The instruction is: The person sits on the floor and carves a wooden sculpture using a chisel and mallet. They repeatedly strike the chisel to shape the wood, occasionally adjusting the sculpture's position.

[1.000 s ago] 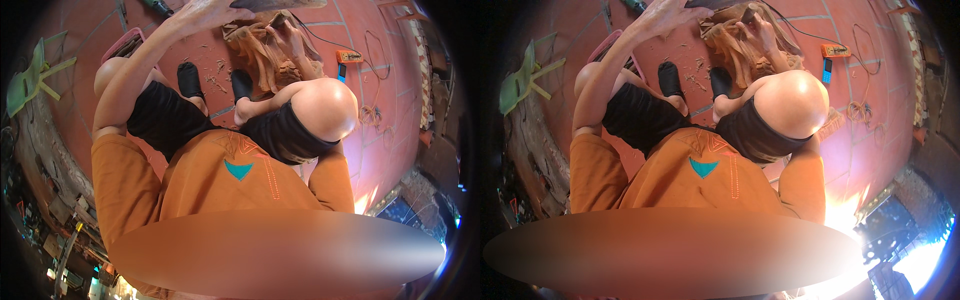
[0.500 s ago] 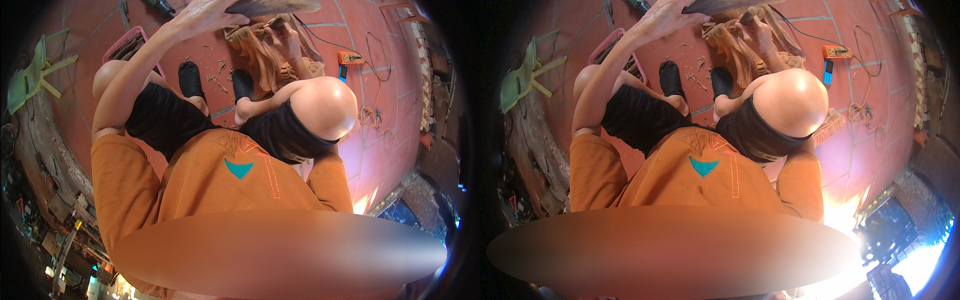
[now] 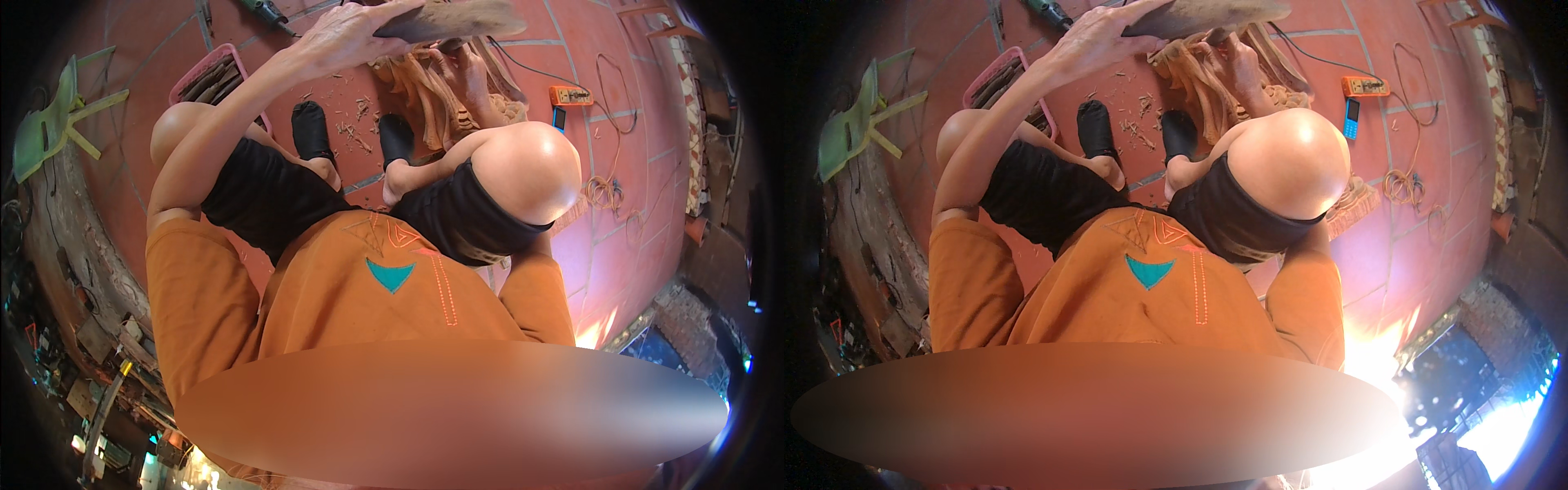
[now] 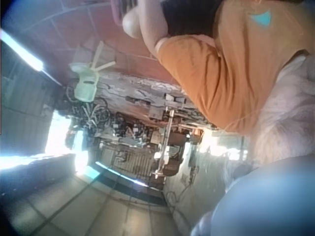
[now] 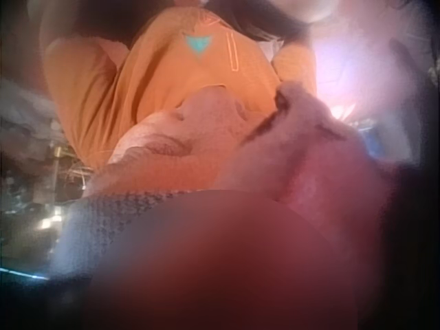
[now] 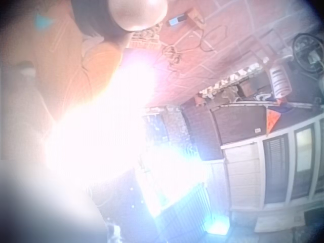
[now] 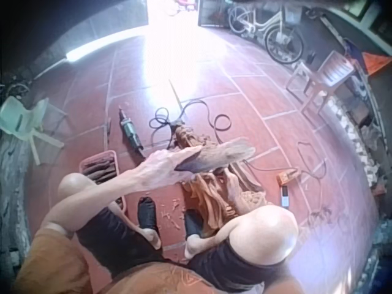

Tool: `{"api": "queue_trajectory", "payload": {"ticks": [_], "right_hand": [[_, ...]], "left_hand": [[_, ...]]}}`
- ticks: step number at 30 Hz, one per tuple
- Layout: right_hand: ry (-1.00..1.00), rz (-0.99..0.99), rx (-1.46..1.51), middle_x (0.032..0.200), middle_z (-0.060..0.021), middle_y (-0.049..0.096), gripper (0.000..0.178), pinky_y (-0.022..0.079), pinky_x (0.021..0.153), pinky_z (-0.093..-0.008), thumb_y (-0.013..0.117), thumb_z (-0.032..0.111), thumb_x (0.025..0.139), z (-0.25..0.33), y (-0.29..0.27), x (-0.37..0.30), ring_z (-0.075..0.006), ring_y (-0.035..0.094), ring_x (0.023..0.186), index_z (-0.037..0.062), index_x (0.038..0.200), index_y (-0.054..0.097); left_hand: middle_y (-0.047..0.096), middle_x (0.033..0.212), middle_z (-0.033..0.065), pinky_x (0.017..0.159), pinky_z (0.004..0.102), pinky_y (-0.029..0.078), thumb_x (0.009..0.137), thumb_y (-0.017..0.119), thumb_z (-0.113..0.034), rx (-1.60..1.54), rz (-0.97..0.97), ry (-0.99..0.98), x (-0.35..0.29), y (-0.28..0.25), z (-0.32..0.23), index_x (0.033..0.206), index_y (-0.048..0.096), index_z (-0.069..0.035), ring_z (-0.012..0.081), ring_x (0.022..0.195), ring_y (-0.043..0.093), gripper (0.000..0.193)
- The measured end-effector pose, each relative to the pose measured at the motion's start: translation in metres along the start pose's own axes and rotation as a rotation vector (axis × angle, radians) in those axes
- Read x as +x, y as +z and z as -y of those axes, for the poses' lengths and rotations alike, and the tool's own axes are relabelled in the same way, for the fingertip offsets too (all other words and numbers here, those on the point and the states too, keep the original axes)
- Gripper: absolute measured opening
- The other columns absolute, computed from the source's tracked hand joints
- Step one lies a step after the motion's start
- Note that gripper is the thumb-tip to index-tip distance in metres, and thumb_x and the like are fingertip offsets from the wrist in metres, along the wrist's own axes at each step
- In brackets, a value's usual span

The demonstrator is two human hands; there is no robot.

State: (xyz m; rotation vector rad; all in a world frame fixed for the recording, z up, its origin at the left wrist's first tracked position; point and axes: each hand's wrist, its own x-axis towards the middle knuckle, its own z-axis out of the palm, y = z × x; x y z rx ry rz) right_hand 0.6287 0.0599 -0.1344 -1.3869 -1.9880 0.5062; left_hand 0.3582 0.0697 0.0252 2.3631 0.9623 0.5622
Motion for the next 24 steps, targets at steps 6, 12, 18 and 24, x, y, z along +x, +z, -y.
{"api": "queue_trajectory", "payload": {"ticks": [6, 12, 18, 24], "right_hand": [[-0.002, -0.020, 0.014, 0.092, -0.0146, 0.077, 0.025, 0.059, 0.071, -0.0420, 0.075, 0.023, 0.093, -0.007, 0.003, -0.003, -0.0321, 0.076, 0.087, 0.0056, 0.107, 0.063], [-0.075, -0.072, 0.080, 0.093, -0.0131, 0.077, 0.022, 0.059, 0.071, -0.0389, 0.076, 0.019, 0.093, -0.007, 0.005, -0.005, -0.0294, 0.076, 0.086, 0.0053, 0.108, 0.066], [-0.057, -0.070, 0.084, 0.093, -0.0127, 0.077, 0.021, 0.058, 0.071, -0.0379, 0.075, 0.017, 0.093, -0.005, 0.001, -0.007, -0.0282, 0.076, 0.085, 0.0051, 0.108, 0.066], [-0.055, -0.075, 0.107, 0.093, -0.0124, 0.076, 0.021, 0.058, 0.070, -0.0369, 0.075, 0.016, 0.093, -0.002, -0.003, -0.012, -0.0270, 0.076, 0.085, 0.0050, 0.108, 0.066]], "left_hand": [[0.059, 0.133, 0.0300, 0.103, 0.0498, 0.047, 0.093, 0.069, -0.028, -0.090, -0.051, -0.032, -0.002, 0.003, -0.014, 0.157, 0.035, -0.009, 0.0458, 0.121, 0.060, 0.074], [0.057, 0.138, 0.0299, 0.107, 0.0494, 0.045, 0.095, 0.066, -0.030, 0.042, 0.111, -0.078, -0.001, -0.005, -0.019, 0.156, 0.036, -0.009, 0.0461, 0.125, 0.057, 0.071], [0.061, 0.131, 0.0302, 0.103, 0.0502, 0.048, 0.095, 0.067, -0.030, -0.164, -0.137, 0.000, -0.004, 0.006, -0.019, 0.156, 0.036, -0.007, 0.0455, 0.123, 0.059, 0.072], [0.065, 0.123, 0.0297, 0.091, 0.0513, 0.053, 0.094, 0.069, -0.029, 0.166, -0.043, 0.159, -0.003, 0.015, -0.008, 0.154, 0.038, -0.007, 0.0444, 0.107, 0.067, 0.071]]}}
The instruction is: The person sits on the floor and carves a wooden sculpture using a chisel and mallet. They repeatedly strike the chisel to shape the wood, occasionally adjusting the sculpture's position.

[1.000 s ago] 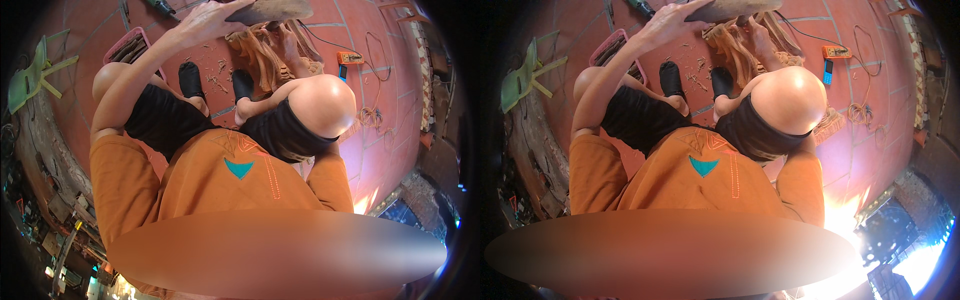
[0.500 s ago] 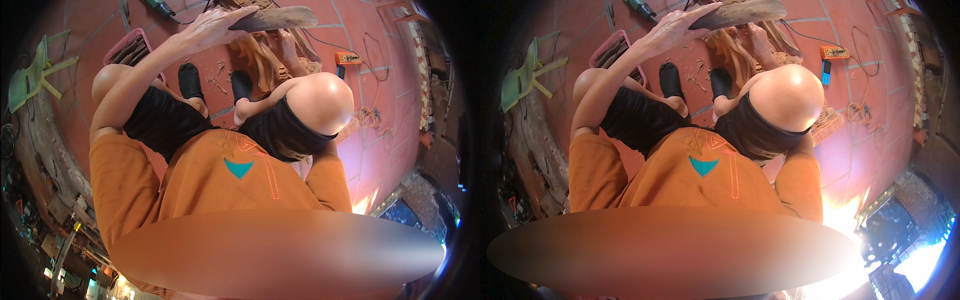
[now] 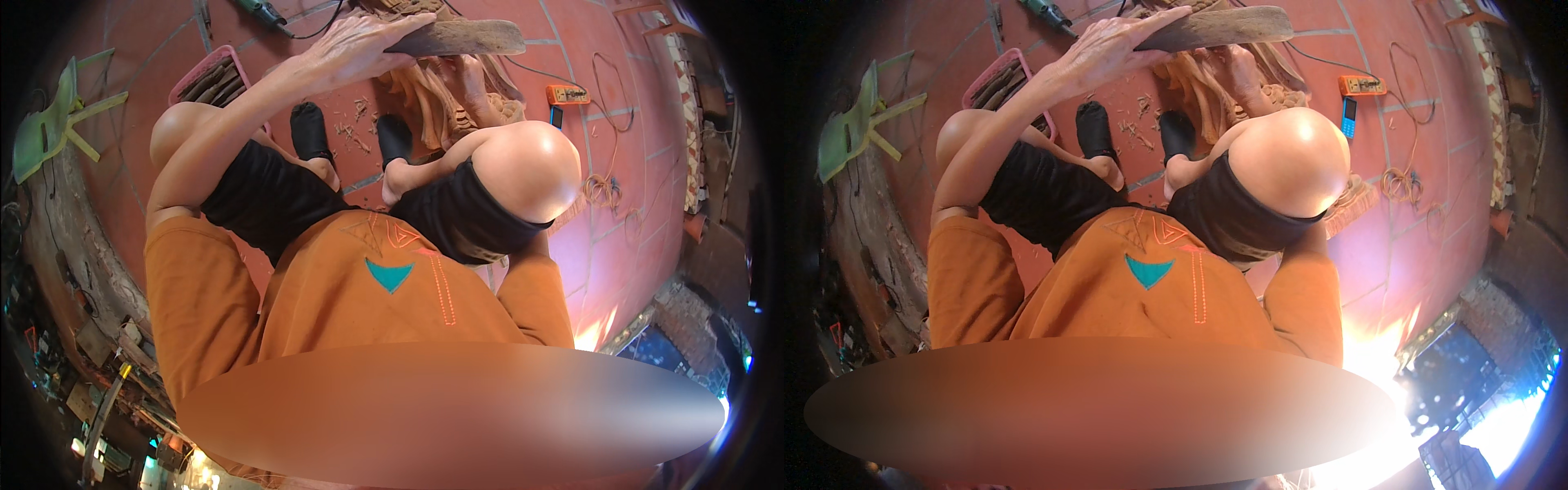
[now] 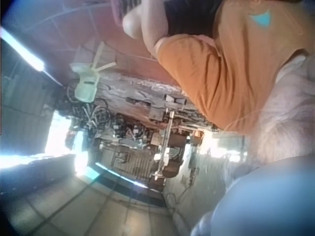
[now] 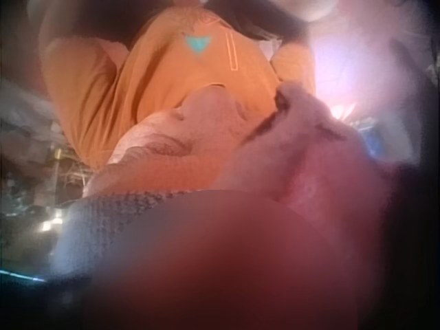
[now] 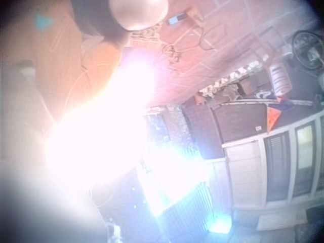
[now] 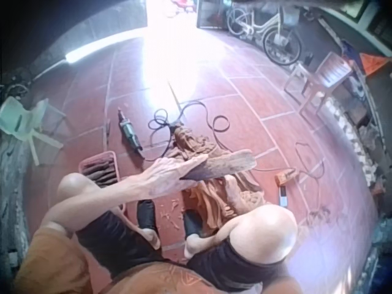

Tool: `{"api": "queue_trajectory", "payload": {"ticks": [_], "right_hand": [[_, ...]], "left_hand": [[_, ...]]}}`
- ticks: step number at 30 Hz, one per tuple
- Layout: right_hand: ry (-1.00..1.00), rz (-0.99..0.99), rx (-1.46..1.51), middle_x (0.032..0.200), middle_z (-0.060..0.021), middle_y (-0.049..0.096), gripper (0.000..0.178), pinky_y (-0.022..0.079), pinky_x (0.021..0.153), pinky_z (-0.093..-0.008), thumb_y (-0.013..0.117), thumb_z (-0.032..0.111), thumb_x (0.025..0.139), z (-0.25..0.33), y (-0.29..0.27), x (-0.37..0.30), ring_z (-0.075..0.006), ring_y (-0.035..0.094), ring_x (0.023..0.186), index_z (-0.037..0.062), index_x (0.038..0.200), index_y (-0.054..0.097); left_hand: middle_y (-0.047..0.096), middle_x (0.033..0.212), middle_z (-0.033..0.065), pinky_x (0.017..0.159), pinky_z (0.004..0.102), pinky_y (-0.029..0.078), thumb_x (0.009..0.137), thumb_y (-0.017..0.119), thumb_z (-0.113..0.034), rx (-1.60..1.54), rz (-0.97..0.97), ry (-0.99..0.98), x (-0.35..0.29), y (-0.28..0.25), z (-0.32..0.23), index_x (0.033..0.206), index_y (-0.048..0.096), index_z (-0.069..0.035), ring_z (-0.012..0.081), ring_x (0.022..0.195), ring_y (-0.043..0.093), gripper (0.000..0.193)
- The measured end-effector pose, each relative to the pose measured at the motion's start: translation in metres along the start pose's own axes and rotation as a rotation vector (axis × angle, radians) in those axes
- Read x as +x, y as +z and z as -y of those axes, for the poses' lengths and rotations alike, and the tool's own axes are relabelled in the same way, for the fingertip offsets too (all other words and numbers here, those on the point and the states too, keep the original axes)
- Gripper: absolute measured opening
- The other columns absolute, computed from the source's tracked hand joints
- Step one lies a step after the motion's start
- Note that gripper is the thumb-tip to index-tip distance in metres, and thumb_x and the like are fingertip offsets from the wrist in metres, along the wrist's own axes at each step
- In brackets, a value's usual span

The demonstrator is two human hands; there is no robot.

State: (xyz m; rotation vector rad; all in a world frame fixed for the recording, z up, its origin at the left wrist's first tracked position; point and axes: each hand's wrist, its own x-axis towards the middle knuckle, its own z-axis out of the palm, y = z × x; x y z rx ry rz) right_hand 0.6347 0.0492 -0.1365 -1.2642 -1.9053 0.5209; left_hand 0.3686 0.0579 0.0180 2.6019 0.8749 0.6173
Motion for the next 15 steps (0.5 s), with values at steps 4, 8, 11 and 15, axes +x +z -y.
{"api": "queue_trajectory", "payload": {"ticks": [4, 8, 11, 15], "right_hand": [[0.004, -0.007, 0.013, 0.093, -0.0121, 0.076, 0.020, 0.058, 0.070, -0.0362, 0.075, 0.016, 0.093, 0.002, -0.001, -0.003, -0.0262, 0.076, 0.084, 0.0049, 0.108, 0.067], [0.014, -0.013, 0.018, 0.093, -0.0119, 0.076, 0.020, 0.058, 0.070, -0.0355, 0.075, 0.015, 0.093, 0.003, -0.003, -0.006, -0.0254, 0.076, 0.084, 0.0049, 0.108, 0.067], [0.019, -0.013, 0.030, 0.093, -0.0117, 0.076, 0.020, 0.058, 0.070, -0.0350, 0.075, 0.014, 0.093, 0.004, -0.004, -0.008, -0.0248, 0.076, 0.084, 0.0048, 0.108, 0.067], [0.019, -0.014, 0.032, 0.093, -0.0115, 0.076, 0.019, 0.058, 0.070, -0.0344, 0.075, 0.014, 0.093, 0.006, -0.006, -0.010, -0.0240, 0.075, 0.083, 0.0047, 0.109, 0.067]], "left_hand": [[0.067, 0.120, 0.0286, 0.090, 0.0496, 0.053, 0.095, 0.069, -0.028, -0.154, 0.119, -0.182, 0.005, -0.019, -0.009, 0.154, 0.039, -0.008, 0.0441, 0.105, 0.068, 0.070], [0.067, 0.116, 0.0290, 0.089, 0.0479, 0.053, 0.094, 0.071, -0.026, -0.333, -0.031, -0.117, 0.010, -0.032, -0.016, 0.154, 0.038, -0.007, 0.0439, 0.102, 0.069, 0.071], [0.067, 0.118, 0.0297, 0.091, 0.0481, 0.053, 0.094, 0.071, -0.026, -0.360, -0.055, -0.119, 0.008, -0.026, -0.015, 0.155, 0.036, -0.005, 0.0440, 0.105, 0.068, 0.073], [0.065, 0.122, 0.0294, 0.094, 0.0484, 0.051, 0.093, 0.070, -0.027, -0.152, 0.070, -0.100, 0.003, -0.010, -0.011, 0.156, 0.035, -0.004, 0.0440, 0.109, 0.066, 0.075]]}}
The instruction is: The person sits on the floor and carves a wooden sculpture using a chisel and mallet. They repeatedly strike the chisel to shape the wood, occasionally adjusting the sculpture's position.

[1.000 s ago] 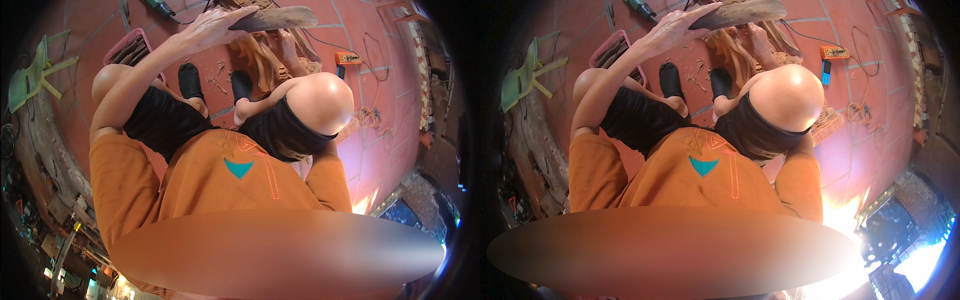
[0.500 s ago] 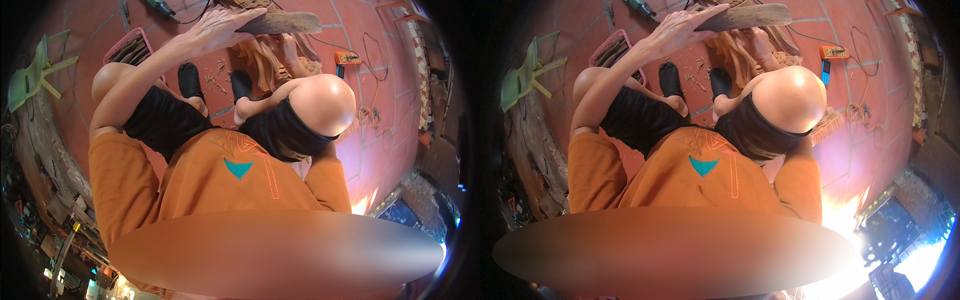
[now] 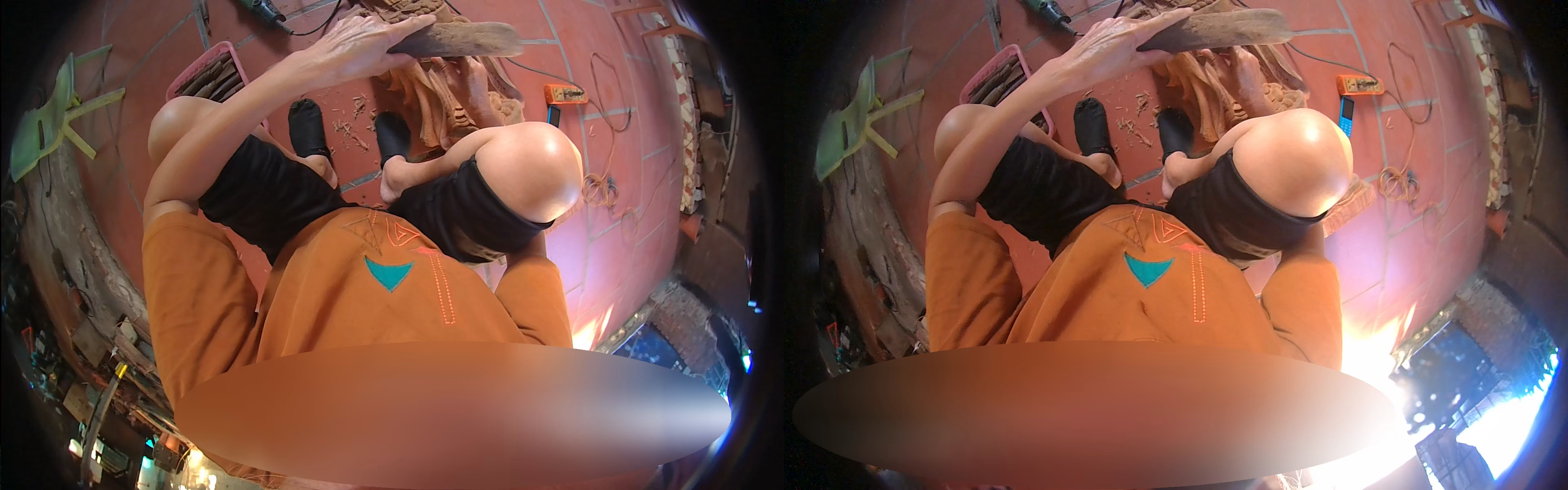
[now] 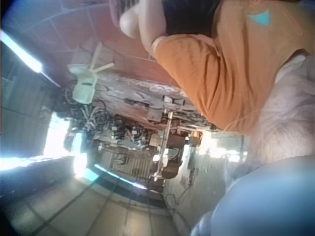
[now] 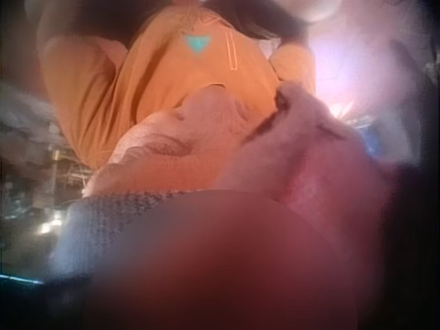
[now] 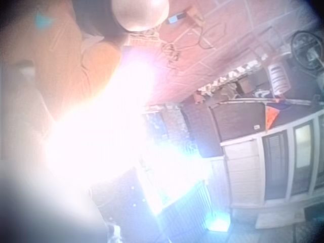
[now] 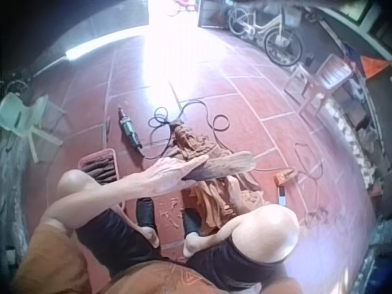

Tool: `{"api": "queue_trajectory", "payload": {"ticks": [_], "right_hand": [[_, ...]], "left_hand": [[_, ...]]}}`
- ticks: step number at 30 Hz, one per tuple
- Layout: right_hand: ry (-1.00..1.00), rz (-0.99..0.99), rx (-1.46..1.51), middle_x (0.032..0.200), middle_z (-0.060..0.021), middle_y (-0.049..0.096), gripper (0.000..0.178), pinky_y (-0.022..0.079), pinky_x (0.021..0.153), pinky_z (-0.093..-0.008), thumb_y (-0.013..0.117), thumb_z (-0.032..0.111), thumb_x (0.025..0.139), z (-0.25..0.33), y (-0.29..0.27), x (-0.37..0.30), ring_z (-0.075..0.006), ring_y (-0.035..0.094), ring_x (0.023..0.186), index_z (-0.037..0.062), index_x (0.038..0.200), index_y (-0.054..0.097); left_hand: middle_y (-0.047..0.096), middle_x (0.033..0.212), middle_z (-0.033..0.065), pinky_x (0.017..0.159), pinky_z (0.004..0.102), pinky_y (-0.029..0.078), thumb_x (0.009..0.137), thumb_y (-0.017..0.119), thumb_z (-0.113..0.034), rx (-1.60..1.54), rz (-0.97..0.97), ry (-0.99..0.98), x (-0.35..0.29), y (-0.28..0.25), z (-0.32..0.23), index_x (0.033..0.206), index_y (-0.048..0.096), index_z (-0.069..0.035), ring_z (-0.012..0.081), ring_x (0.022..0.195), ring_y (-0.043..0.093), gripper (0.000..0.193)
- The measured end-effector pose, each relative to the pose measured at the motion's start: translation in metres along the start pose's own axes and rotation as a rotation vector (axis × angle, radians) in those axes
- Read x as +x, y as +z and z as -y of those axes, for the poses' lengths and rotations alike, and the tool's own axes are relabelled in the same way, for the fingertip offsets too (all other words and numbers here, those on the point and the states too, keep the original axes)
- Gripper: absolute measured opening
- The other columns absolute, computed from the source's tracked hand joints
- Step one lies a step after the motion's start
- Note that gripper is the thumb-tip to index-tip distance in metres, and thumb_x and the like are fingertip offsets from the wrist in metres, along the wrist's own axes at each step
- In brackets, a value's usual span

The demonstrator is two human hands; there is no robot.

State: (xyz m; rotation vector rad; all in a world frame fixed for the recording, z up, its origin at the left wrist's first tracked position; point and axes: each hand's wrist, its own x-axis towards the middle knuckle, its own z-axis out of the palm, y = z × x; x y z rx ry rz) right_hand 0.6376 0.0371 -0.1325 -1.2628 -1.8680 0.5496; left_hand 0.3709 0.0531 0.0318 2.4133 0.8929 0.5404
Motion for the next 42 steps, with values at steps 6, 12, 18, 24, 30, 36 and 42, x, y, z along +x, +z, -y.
{"api": "queue_trajectory", "payload": {"ticks": [6, 12, 18, 24, 30, 36, 42], "right_hand": [[0.007, -0.009, 0.021, 0.093, -0.0111, 0.076, 0.019, 0.057, 0.070, -0.0334, 0.075, 0.012, 0.093, 0.001, -0.001, -0.004, -0.0228, 0.075, 0.083, 0.0046, 0.109, 0.067], [0.005, -0.015, 0.011, 0.093, -0.0108, 0.076, 0.019, 0.057, 0.069, -0.0324, 0.074, 0.011, 0.093, 0.002, -0.004, -0.006, -0.0216, 0.075, 0.083, 0.0045, 0.109, 0.067], [0.006, -0.021, 0.029, 0.093, -0.0104, 0.076, 0.018, 0.057, 0.069, -0.0314, 0.074, 0.010, 0.093, 0.004, -0.004, -0.008, -0.0204, 0.075, 0.082, 0.0044, 0.109, 0.068], [0.016, -0.024, 0.052, 0.093, -0.0100, 0.075, 0.018, 0.057, 0.069, -0.0304, 0.074, 0.009, 0.093, 0.005, -0.004, -0.009, -0.0192, 0.075, 0.082, 0.0042, 0.109, 0.068], [0.041, -0.020, 0.065, 0.093, -0.0096, 0.075, 0.018, 0.056, 0.068, -0.0292, 0.074, 0.008, 0.093, 0.001, -0.004, -0.011, -0.0174, 0.074, 0.081, 0.0042, 0.110, 0.068], [0.113, -0.084, 0.244, 0.101, -0.0064, 0.075, 0.016, 0.055, 0.072, -0.0276, 0.073, 0.007, 0.095, 0.001, 0.000, -0.015, -0.0134, 0.071, 0.084, 0.0029, 0.110, 0.068], [0.297, -0.246, 0.492, 0.104, -0.0034, 0.075, 0.015, 0.053, 0.086, -0.0276, 0.071, 0.005, 0.096, 0.007, -0.015, -0.013, -0.0096, 0.067, 0.096, 0.0015, 0.109, 0.067]], "left_hand": [[0.065, 0.123, 0.0286, 0.095, 0.0506, 0.050, 0.094, 0.068, -0.029, -0.017, -0.016, -0.016, -0.001, -0.003, 0.001, 0.156, 0.035, -0.007, 0.0455, 0.110, 0.064, 0.074], [0.065, 0.122, 0.0291, 0.095, 0.0491, 0.051, 0.096, 0.067, -0.028, 0.050, 0.049, -0.019, -0.002, 0.005, -0.002, 0.156, 0.034, -0.006, 0.0440, 0.111, 0.065, 0.073], [0.066, 0.119, 0.0300, 0.092, 0.0489, 0.052, 0.097, 0.067, -0.029, -0.041, 0.072, -0.138, 0.001, -0.011, -0.002, 0.154, 0.037, -0.005, 0.0448, 0.106, 0.067, 0.069], [0.067, 0.119, 0.0297, 0.089, 0.0468, 0.054, 0.095, 0.070, -0.026, -0.152, -0.059, 0.016, 0.001, -0.026, -0.018, 0.153, 0.039, -0.002, 0.0432, 0.105, 0.069, 0.069], [0.066, 0.124, 0.0292, 0.091, 0.0445, 0.055, 0.094, 0.071, -0.020, -0.188, -0.083, 0.042, 0.004, -0.032, -0.019, 0.153, 0.037, -0.002, 0.0412, 0.107, 0.069, 0.071], [0.066, 0.122, 0.0286, 0.090, 0.0440, 0.055, 0.094, 0.071, -0.018, -0.199, -0.089, 0.021, 0.003, -0.035, -0.014, 0.153, 0.037, -0.003, 0.0398, 0.106, 0.070, 0.070], [0.068, 0.117, 0.0282, 0.088, 0.0428, 0.056, 0.094, 0.071, -0.017, -0.165, -0.062, -0.020, 0.003, -0.036, -0.012, 0.153, 0.037, -0.003, 0.0400, 0.103, 0.071, 0.069]]}}
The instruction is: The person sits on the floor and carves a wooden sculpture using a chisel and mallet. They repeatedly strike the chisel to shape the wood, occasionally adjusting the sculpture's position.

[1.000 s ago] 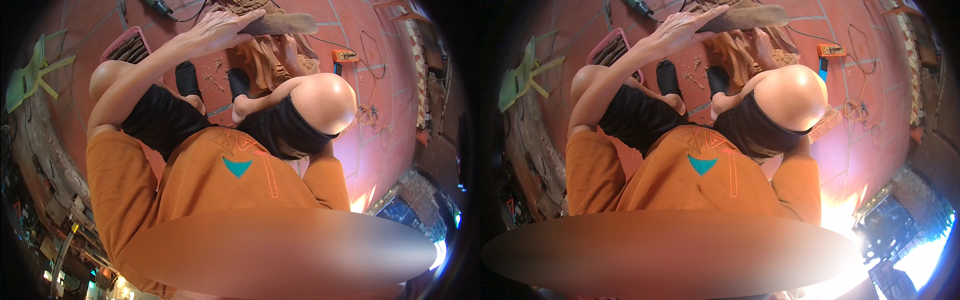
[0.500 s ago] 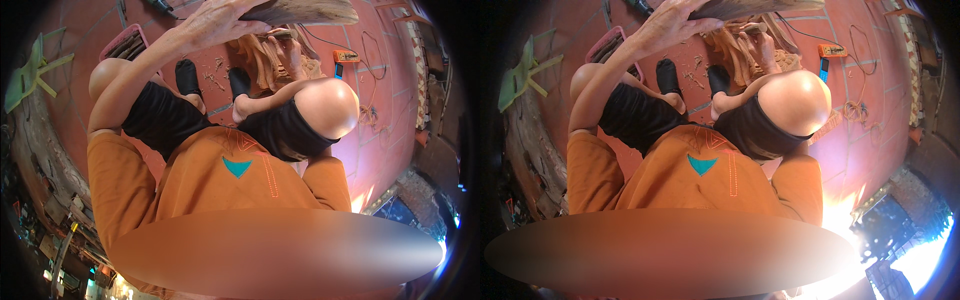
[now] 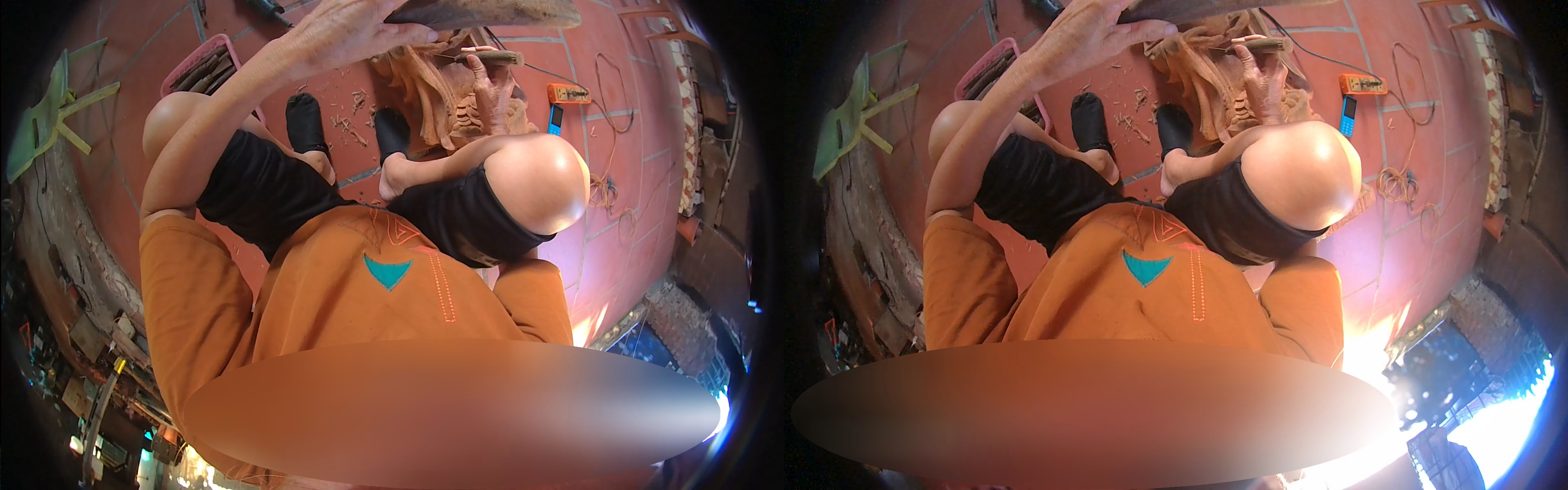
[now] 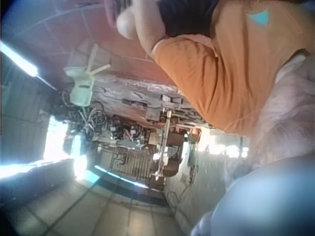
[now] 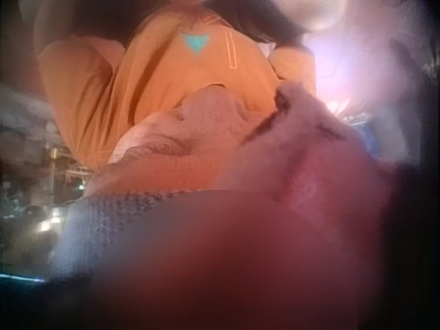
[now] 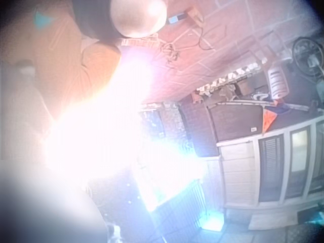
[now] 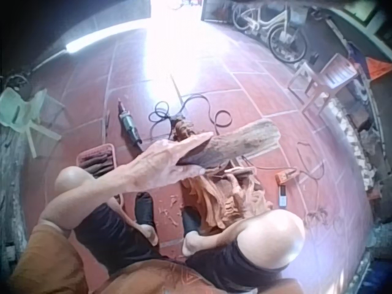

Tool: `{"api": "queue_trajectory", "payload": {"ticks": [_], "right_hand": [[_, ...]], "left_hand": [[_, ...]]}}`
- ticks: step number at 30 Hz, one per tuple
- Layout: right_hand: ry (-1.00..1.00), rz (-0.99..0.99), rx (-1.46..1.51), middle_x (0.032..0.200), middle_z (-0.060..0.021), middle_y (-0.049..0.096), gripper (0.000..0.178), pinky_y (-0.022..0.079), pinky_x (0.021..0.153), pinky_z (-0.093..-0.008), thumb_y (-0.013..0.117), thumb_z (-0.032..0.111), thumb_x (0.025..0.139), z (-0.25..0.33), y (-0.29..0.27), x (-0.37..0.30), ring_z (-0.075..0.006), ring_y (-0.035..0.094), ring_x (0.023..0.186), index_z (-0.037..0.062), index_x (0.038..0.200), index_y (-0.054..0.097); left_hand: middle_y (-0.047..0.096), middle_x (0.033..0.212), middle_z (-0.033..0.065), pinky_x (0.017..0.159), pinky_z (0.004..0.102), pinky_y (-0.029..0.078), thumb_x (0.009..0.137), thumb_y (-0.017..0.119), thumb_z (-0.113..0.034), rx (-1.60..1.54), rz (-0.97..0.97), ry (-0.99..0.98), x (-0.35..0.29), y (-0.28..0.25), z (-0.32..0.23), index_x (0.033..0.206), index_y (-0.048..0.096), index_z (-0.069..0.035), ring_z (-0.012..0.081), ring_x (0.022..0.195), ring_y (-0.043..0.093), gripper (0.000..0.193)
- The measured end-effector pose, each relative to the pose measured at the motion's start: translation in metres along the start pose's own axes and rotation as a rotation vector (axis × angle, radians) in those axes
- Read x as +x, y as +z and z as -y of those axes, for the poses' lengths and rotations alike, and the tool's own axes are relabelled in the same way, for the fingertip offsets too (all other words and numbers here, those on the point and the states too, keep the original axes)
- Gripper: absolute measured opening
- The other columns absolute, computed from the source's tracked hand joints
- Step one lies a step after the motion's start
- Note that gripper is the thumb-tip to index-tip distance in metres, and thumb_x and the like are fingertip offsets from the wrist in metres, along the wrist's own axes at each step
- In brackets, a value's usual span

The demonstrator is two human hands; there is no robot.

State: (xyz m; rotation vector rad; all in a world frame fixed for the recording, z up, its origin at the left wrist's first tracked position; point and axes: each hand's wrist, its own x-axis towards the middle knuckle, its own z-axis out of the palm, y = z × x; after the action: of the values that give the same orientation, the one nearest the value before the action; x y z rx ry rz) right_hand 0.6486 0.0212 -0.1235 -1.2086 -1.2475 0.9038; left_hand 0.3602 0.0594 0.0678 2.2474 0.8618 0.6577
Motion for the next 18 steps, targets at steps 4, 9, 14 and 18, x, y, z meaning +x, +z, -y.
{"api": "queue_trajectory", "payload": {"ticks": [4, 9, 14, 18], "right_hand": [[0.002, 0.062, -0.076, 0.102, -0.0057, 0.075, 0.015, 0.055, 0.084, -0.0283, 0.071, 0.005, 0.096, 0.0003, 0.0016, -0.0030, -0.0103, 0.069, 0.091, 0.0013, 0.109, 0.066], [-0.078, 0.116, -0.324, 0.099, -0.0086, 0.076, 0.015, 0.058, 0.079, -0.0292, 0.072, 0.005, 0.095, 0.0001, -0.0002, -0.0063, -0.0135, 0.072, 0.087, 0.0011, 0.108, 0.067], [-0.069, 0.130, -0.252, 0.099, -0.0098, 0.076, 0.017, 0.059, 0.079, -0.0299, 0.073, 0.006, 0.094, -0.0016, 0.0015, -0.0036, -0.0157, 0.074, 0.090, 0.0012, 0.109, 0.067], [-0.095, 0.136, -0.296, 0.097, -0.0107, 0.076, 0.018, 0.059, 0.078, -0.0303, 0.075, 0.009, 0.093, -0.0041, 0.0026, -0.0029, -0.0174, 0.075, 0.088, 0.0012, 0.108, 0.067]], "left_hand": [[0.067, 0.120, 0.0288, 0.090, 0.0432, 0.056, 0.094, 0.071, -0.018, 0.009, -0.016, 0.028, 0.0029, 0.0030, 0.0017, 0.153, 0.037, -0.003, 0.0405, 0.105, 0.070, 0.070], [0.065, 0.124, 0.0285, 0.092, 0.0439, 0.055, 0.094, 0.071, -0.019, 0.031, -0.022, 0.062, 0.0032, 0.0069, 0.0027, 0.153, 0.038, -0.003, 0.0407, 0.108, 0.069, 0.070], [0.066, 0.124, 0.0283, 0.092, 0.0443, 0.054, 0.094, 0.071, -0.020, 0.018, 0.036, 0.016, 0.0027, 0.0064, -0.0004, 0.153, 0.037, -0.004, 0.0409, 0.108, 0.069, 0.070], [0.066, 0.122, 0.0284, 0.092, 0.0449, 0.054, 0.095, 0.070, -0.022, 0.009, 0.057, -0.002, 0.0027, 0.0059, -0.0030, 0.154, 0.037, -0.004, 0.0411, 0.107, 0.069, 0.070]]}}
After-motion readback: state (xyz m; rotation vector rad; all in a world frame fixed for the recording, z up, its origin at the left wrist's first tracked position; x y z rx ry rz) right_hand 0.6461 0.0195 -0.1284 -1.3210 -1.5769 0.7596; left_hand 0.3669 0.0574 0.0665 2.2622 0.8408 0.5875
